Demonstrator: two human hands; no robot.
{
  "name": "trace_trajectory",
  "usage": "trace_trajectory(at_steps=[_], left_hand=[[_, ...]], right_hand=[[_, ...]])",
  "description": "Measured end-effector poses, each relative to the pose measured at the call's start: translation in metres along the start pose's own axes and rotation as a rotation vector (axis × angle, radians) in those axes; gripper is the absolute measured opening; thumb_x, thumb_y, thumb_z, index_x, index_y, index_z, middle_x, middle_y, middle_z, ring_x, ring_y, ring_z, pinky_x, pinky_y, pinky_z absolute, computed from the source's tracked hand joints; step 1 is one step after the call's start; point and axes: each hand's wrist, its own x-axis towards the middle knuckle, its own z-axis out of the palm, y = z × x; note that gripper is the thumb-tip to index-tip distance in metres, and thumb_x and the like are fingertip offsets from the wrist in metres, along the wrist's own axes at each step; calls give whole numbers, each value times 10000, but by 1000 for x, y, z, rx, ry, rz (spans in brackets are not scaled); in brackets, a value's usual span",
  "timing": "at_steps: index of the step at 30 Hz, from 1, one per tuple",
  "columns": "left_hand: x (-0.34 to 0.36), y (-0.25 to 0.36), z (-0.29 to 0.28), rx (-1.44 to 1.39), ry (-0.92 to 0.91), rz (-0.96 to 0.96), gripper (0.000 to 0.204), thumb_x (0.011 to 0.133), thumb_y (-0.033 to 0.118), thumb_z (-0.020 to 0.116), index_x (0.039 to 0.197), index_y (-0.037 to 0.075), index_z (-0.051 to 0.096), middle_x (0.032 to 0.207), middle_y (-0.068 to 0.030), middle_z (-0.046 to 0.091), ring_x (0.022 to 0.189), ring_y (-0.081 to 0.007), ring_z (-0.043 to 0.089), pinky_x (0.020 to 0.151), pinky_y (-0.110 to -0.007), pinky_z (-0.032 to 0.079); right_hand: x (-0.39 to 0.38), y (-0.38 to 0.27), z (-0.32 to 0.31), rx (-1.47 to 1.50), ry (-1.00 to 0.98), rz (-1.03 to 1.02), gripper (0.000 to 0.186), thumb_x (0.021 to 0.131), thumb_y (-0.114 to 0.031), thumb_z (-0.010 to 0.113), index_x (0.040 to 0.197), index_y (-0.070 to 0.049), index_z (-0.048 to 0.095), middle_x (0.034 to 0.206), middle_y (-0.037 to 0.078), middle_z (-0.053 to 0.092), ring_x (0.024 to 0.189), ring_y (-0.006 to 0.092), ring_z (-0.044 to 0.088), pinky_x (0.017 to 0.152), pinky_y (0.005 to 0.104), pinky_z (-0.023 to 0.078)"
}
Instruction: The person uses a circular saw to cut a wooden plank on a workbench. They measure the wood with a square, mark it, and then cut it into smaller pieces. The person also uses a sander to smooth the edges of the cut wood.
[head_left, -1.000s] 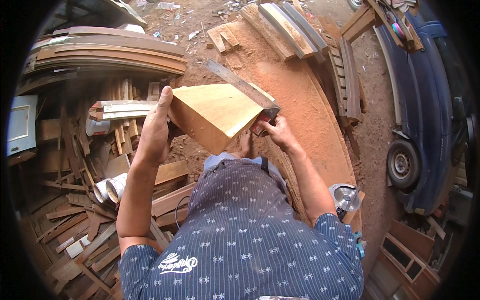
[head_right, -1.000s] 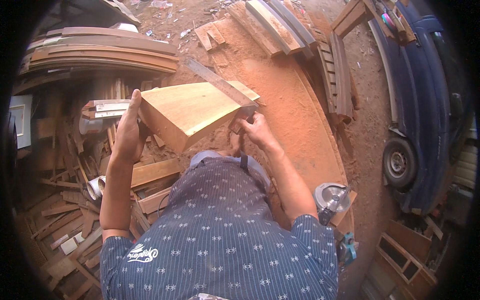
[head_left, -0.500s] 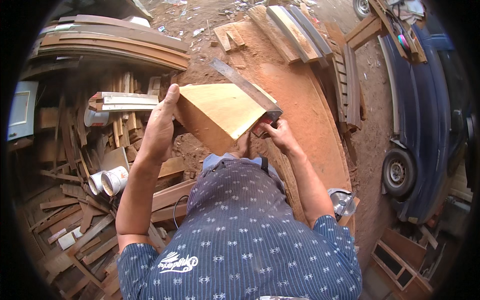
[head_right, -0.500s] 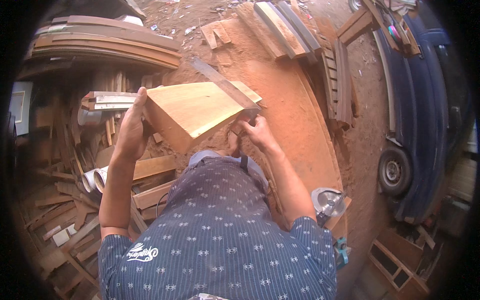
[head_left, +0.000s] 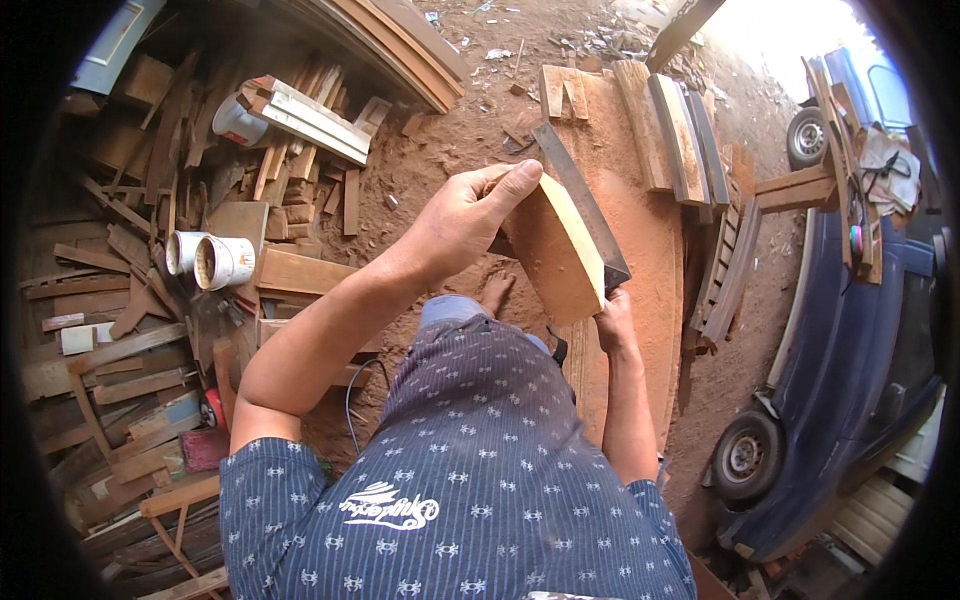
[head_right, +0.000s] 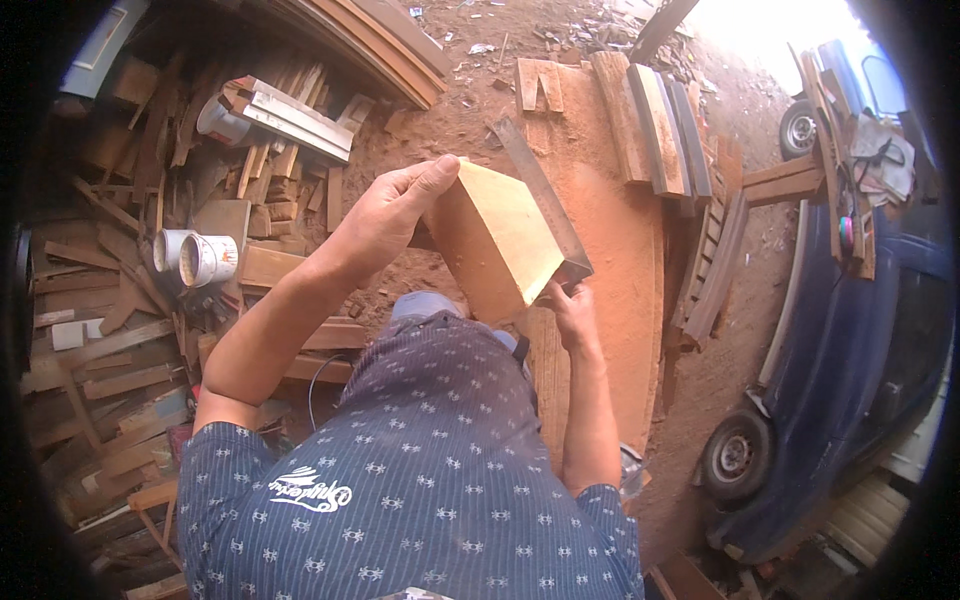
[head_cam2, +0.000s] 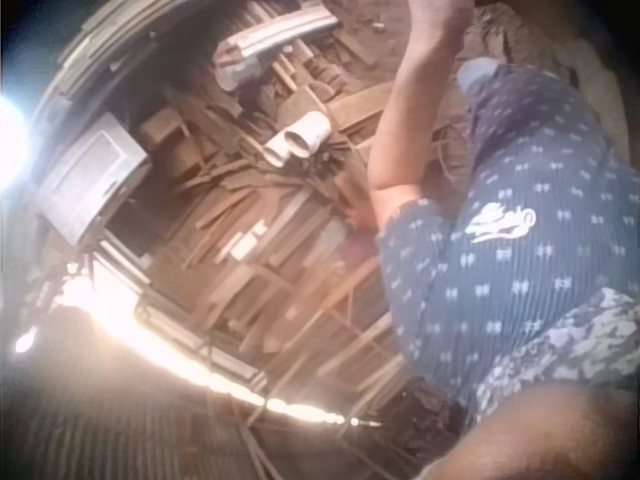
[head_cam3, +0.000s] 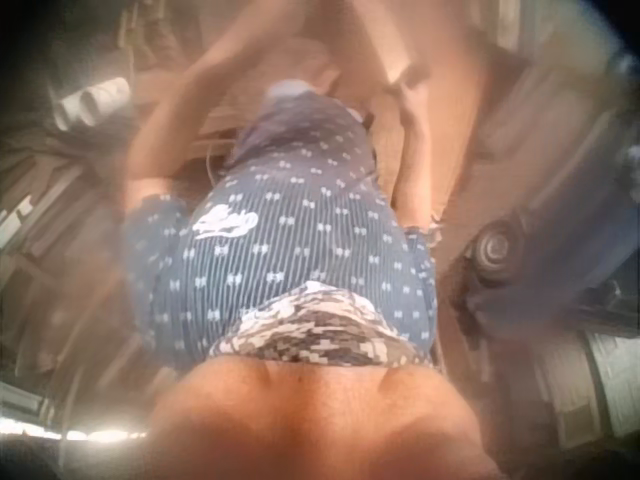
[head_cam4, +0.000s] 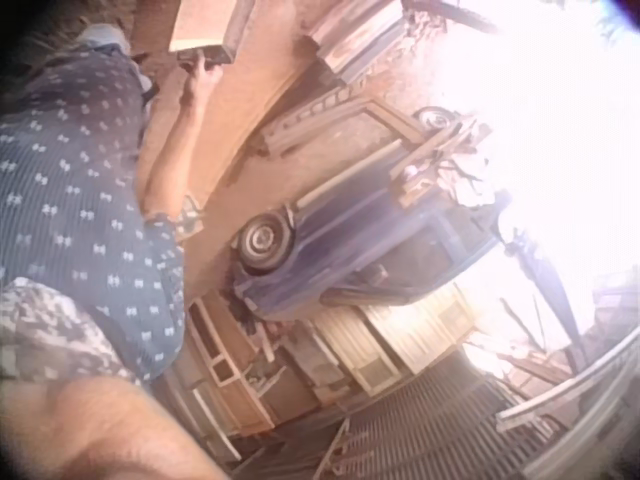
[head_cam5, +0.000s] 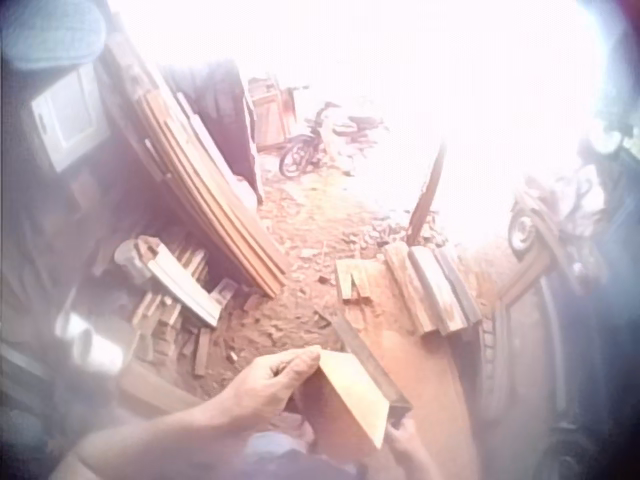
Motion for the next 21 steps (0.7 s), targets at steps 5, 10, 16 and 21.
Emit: trace_trajectory(at_steps=[5, 10, 16, 21], left_hand=[[-8, 0, -3, 134, 32, 35, 630, 944, 515, 613, 1260, -29, 581, 1109, -96, 648, 1015, -133, 618, 858, -290, 532], [-13, -1, 2, 150, -12, 54, 736, 826, 399, 780, 1338, -63, 522, 1177, -146, 648, 1085, -180, 614, 936, -325, 485], [-21, 1, 29, 606, -143, 201, 716, 708, 378, 790, 1269, -15, 578, 981, -258, 707, 930, -311, 725, 846, -387, 567], [-29, -3, 66, 806, -210, 344, 832, 646, 375, 788, 1320, -34, 524, 993, -276, 684, 922, -399, 692, 833, -427, 547]], right_hand=[[0, -6, 2, -26, 32, 17, 253, 922, -207, 677, 1056, 7, 656, 947, 93, 716, 812, 174, 691, 725, 323, 559], [-12, -28, -13, 65, 129, -20, 171, 906, -141, 703, 1022, -28, 645, 888, 75, 698, 779, 159, 667, 701, 303, 551], [-44, -100, -26, -125, 6, -87, 162, 923, -131, 673, 1030, -11, 656, 869, 36, 685, 762, 121, 634, 658, 278, 517], [-51, -121, -27, -265, -124, -79, 207, 930, -123, 653, 1085, 14, 650, 890, 24, 670, 782, 105, 597, 689, 283, 500]])
